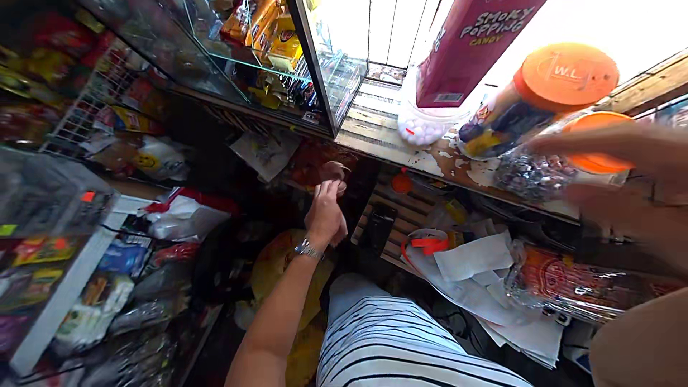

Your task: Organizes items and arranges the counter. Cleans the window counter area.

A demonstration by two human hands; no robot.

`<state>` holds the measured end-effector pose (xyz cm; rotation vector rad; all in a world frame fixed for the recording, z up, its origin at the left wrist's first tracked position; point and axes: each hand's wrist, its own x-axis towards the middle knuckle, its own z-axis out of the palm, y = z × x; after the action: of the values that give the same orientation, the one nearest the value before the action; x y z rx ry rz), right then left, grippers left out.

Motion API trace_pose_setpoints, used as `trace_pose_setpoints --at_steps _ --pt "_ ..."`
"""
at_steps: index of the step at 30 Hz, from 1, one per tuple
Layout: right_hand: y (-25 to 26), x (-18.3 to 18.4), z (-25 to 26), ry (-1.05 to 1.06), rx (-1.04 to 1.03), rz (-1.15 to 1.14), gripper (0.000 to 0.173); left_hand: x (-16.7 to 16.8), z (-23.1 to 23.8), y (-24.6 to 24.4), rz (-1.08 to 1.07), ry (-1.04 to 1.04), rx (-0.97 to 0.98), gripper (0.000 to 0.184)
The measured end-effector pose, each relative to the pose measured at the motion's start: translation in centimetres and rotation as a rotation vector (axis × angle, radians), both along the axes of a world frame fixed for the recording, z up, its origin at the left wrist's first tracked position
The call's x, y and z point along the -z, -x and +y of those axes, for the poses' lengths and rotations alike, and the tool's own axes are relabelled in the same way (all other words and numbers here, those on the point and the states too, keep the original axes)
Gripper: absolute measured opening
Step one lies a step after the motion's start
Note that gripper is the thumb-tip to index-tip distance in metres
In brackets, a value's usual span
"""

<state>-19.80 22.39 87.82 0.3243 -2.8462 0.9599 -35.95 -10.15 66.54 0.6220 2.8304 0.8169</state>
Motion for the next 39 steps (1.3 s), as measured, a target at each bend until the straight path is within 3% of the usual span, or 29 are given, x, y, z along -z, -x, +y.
trace_pose_setpoints --at_steps 3,5,6,7,8,9,11,14,18,20,22,25,29,31,33,36,37,38,39 --pt "-1.4 7.1 -7.6 0.163 -0.126 -0.334 0.032 1.5 -6.5 -3.0 -0.372 -0.238 -0.192 0.043" --pt "-2.0 12.8 -11.3 0.267 -0.195 -0.533 0.036 5.5 -10.5 -5.0 -0.628 -0.540 -0.366 0.044" --pt "-2.5 15.4 -12.9 0.290 -0.251 -0.587 0.046 7.8 -12.2 -6.4 -0.696 -0.546 -0.427 0.046" --pt "-3.2 17.6 -14.4 0.320 -0.333 -0.625 0.058 9.8 -13.2 -7.7 -0.712 -0.390 -0.478 0.044" --pt "-3.9 19.5 -15.7 0.389 -0.423 -0.665 0.063 11.1 -13.6 -8.7 -0.709 -0.191 -0.490 0.043" --pt "-4.9 21.2 -17.0 0.473 -0.486 -0.693 0.060 12.1 -13.9 -9.4 -0.738 -0.144 -0.496 0.044" --pt "-6.4 23.3 -18.4 0.564 -0.571 -0.813 0.056 13.2 -13.7 -10.0 -0.761 -0.263 -0.496 0.044" --pt "-6.7 24.0 -17.7 0.338 -0.590 -1.037 0.059 11.8 -12.6 -9.7 -0.649 0.106 -0.354 0.045" --pt "-5.1 23.7 -14.3 -0.179 -0.351 -0.899 0.053 10.0 -10.7 -7.0 -0.623 0.022 -0.316 0.042" --pt "-4.9 23.1 -13.2 -0.179 -0.263 -0.811 0.053 9.6 -10.1 -6.4 -0.581 0.022 -0.290 0.041" --pt "-5.1 22.1 -12.0 0.009 -0.248 -0.768 0.052 10.1 -9.7 -5.2 -0.641 -0.055 -0.323 0.047" --pt "-6.3 21.1 -11.4 0.257 -0.194 -0.712 0.052 11.3 -8.3 -3.9 -0.581 0.072 -0.366 0.029" --pt "-8.0 20.7 -11.5 0.270 0.089 -0.561 0.038 17.5 -6.2 -0.3 -0.503 0.283 -0.287 0.035" --pt "-8.3 20.7 -12.5 0.403 0.259 -0.493 0.031 19.4 -4.2 1.4 -0.517 0.382 -0.254 0.036" --pt "-8.1 20.1 -14.2 0.799 0.291 -0.602 0.038 20.9 -1.9 2.8 -0.545 0.475 -0.260 0.041" --pt "-7.1 20.8 -17.7 1.640 0.104 -0.979 0.067 23.8 1.9 4.7 -0.499 0.490 -0.238 0.042" --pt "-6.8 21.6 -19.1 1.782 0.095 -1.118 0.068 24.5 3.0 5.1 -0.499 0.424 -0.190 0.039" --pt "-6.5 22.5 -20.2 1.774 0.119 -1.246 0.068 25.2 3.7 5.3 -0.509 0.304 -0.137 0.038" --pt "-6.0 23.0 -20.7 1.625 0.156 -1.312 0.063 25.7 4.2 5.4 -0.543 0.132 -0.093 0.040"
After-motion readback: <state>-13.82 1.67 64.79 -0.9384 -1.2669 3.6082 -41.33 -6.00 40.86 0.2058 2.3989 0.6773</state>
